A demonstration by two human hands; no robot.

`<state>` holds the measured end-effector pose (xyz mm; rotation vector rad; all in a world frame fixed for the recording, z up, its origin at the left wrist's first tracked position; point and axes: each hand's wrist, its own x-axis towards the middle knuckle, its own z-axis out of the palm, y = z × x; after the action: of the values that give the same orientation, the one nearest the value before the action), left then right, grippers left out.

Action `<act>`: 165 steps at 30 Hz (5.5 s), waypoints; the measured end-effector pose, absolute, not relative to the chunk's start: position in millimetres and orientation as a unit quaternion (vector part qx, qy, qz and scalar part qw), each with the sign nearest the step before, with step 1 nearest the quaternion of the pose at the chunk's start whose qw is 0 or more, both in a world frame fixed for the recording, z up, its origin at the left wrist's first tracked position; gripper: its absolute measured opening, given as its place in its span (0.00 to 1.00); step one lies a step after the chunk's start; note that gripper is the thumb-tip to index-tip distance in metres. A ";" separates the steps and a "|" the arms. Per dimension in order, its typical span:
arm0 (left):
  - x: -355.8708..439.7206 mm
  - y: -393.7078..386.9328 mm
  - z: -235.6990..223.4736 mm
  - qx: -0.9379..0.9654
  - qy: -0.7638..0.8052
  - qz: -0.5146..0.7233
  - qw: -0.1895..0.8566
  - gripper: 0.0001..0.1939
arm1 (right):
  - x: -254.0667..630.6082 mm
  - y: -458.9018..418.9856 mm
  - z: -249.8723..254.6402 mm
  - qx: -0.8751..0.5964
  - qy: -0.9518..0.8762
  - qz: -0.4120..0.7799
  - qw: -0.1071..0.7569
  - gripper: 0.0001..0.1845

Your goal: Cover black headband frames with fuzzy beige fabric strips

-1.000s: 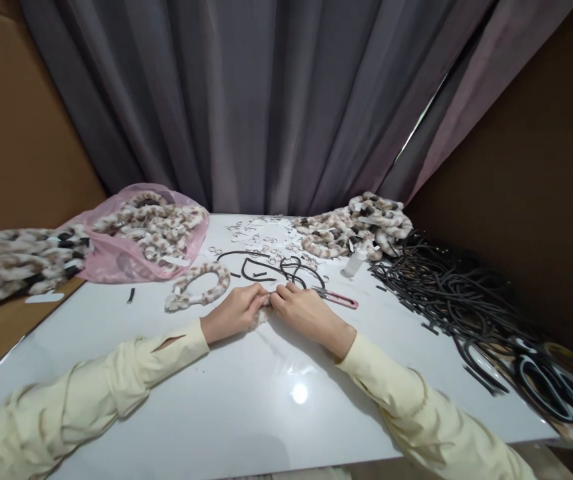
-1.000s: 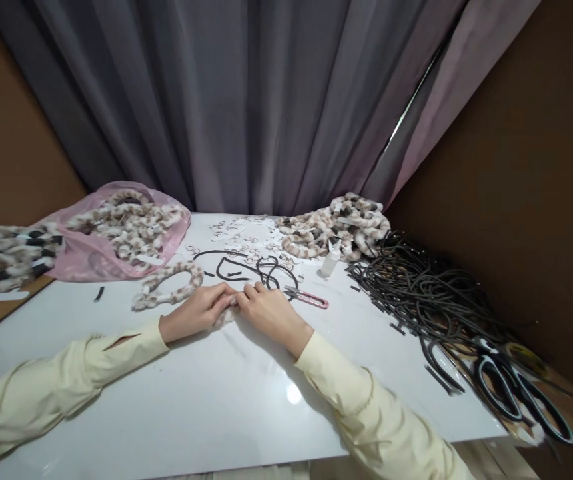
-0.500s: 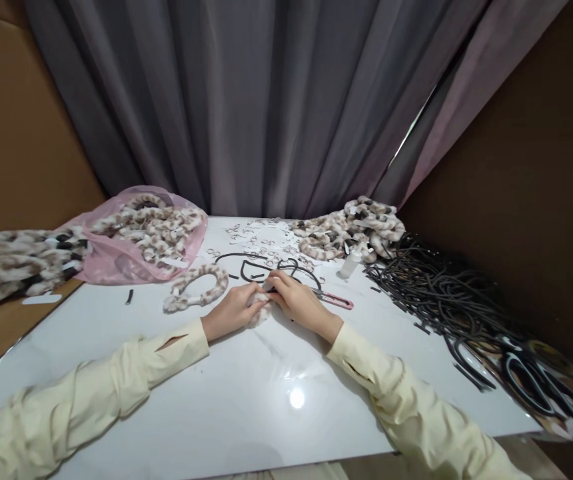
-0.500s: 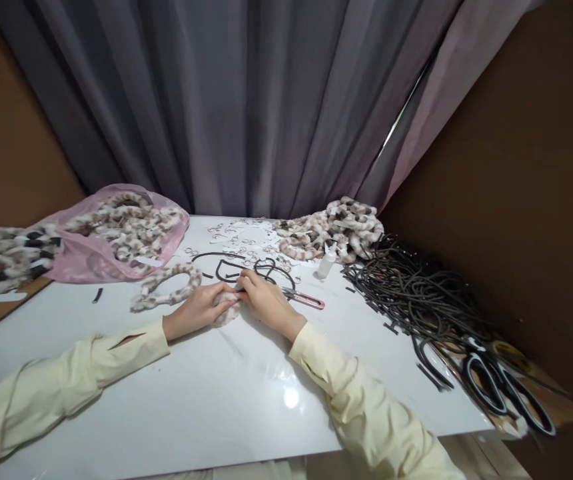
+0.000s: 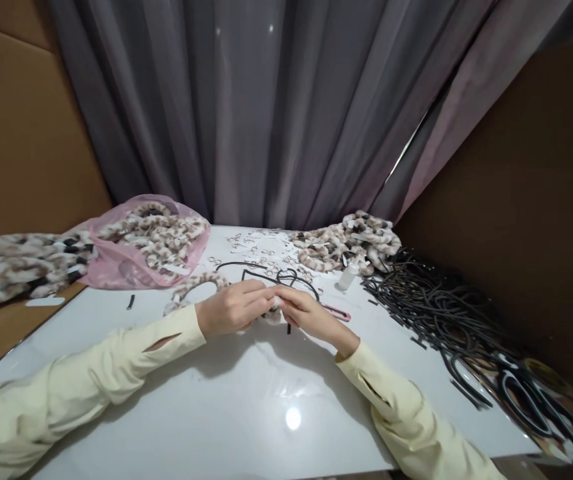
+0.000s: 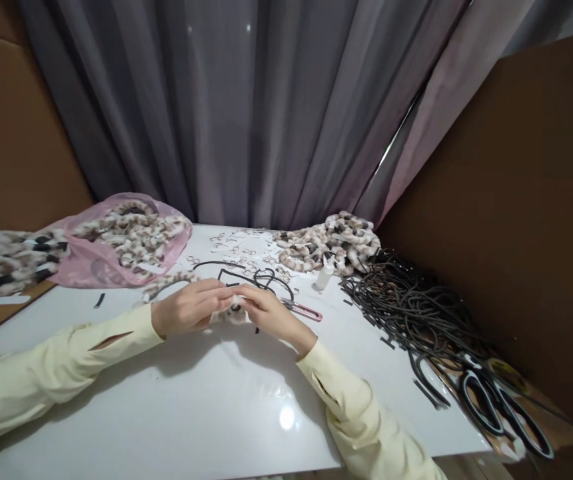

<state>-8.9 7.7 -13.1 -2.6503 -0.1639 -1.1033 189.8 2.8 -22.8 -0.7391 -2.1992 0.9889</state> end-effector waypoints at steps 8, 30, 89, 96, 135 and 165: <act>-2.7 15.2 57.9 -0.959 -0.020 -0.281 -0.006 0.07 | 197.7 -16.9 -5.9 -0.284 -0.776 0.458 0.327 0.13; 24.9 2.7 -51.6 -0.522 -0.253 -0.230 -0.781 0.18 | 215.9 -19.2 -57.1 -0.316 -0.872 0.109 0.357 0.24; 17.6 22.4 -50.8 -0.604 -0.288 -0.188 -0.719 0.18 | 218.1 -9.6 -61.4 -0.337 -0.896 -0.001 0.290 0.16; 17.3 22.6 -49.6 -0.639 -0.312 -0.180 -0.680 0.18 | 218.2 -13.4 -49.7 -0.270 -0.906 0.130 0.300 0.22; 25.3 14.6 -62.6 -0.656 -0.344 -0.223 -0.634 0.19 | 208.8 -12.0 -59.0 -0.359 -0.840 0.224 0.339 0.11; 20.9 9.3 -59.0 -0.921 -0.339 -0.143 -0.131 0.13 | 211.9 -2.2 -50.5 -0.487 -0.667 0.282 0.488 0.10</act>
<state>20.9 9.3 -59.0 -3.1607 -1.1637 -0.4916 211.9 -2.2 -50.5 -1.1840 -1.6223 0.6851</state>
